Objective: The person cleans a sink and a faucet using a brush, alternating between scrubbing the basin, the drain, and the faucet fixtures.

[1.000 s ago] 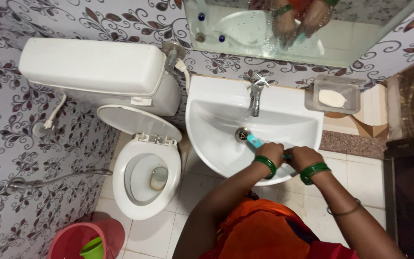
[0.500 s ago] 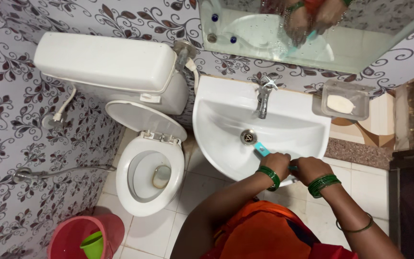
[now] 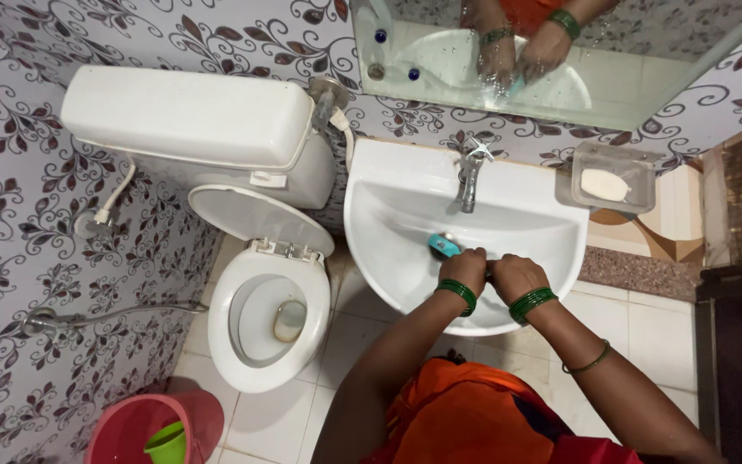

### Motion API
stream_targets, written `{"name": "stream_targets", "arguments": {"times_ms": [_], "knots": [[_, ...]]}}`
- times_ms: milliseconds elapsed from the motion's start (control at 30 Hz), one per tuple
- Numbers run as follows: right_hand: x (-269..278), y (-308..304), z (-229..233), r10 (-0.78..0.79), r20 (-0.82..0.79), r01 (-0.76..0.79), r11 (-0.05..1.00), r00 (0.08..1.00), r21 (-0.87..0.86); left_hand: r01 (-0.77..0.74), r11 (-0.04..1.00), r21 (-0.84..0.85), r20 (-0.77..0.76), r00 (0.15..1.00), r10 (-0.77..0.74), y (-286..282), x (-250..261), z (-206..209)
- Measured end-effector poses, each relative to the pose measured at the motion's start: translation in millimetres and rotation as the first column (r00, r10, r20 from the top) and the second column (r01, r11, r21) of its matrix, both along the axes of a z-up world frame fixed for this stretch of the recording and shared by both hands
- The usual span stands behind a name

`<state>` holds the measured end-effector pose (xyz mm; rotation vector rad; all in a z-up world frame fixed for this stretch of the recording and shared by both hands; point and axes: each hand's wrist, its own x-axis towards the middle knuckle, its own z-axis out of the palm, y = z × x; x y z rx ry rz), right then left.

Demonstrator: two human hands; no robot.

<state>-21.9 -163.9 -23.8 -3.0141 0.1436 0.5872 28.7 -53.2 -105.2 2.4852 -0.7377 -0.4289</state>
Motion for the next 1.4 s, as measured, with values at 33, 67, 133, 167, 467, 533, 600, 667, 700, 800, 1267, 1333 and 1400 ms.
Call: {"name": "stream_targets", "arguments": {"times_ms": [33,67,133,167,467,533,600,667,700,800,1267,1333,1400], "knots": [[1,0,4,-0.011,-0.024,0.010,0.999,1.000,-0.041,-0.003,1.000,-0.017,0.007,1.000,0.003,-3,1,2],[2,0,7,-0.007,-0.024,0.006,0.999,1.000,-0.046,-0.007,1.000,-0.021,0.007,1.000,0.007,-5,1,5],[-3,-2,14,-0.073,-0.017,0.071,0.995,0.997,-0.075,0.025,0.999,-0.035,0.014,1.000,-0.024,-12,-3,11],[-3,-3,16,-0.071,-0.020,0.069,0.994,0.997,-0.079,0.023,0.999,-0.038,0.012,1.000,-0.023,-14,-5,15],[-7,-24,-17,-0.109,-0.251,0.136,0.986,0.962,0.092,0.237,0.962,0.134,-0.104,0.969,-0.224,6,-12,44],[-4,-19,-27,-0.093,-0.193,0.140,0.959,0.977,0.246,0.189,0.959,0.213,-0.081,0.981,-0.175,16,-6,35],[1,-6,-28,-0.108,-0.143,0.142,0.958,0.984,0.248,0.138,0.979,0.153,-0.001,0.990,-0.139,28,-1,23],[6,14,-22,-0.118,-0.097,0.139,0.958,0.988,0.253,0.086,0.992,0.091,0.075,0.993,-0.093,33,5,13],[7,19,-16,-0.126,-0.056,0.135,0.966,0.990,0.220,0.061,0.995,0.079,0.083,0.994,-0.068,31,10,10],[6,21,3,-0.148,0.011,0.144,0.976,0.989,0.162,0.053,0.998,0.031,0.118,0.991,-0.056,20,17,4],[-24,-20,13,-0.208,-0.183,0.209,0.978,0.961,-0.015,0.284,0.959,0.014,0.049,0.957,-0.285,-14,-14,26],[-15,-15,7,-0.150,-0.233,0.166,0.985,0.961,0.050,0.276,0.954,0.113,-0.044,0.961,-0.273,-2,-10,31],[-14,-2,-1,-0.131,-0.235,0.156,0.984,0.963,0.091,0.274,0.951,0.146,-0.065,0.962,-0.267,14,-10,36]]}}
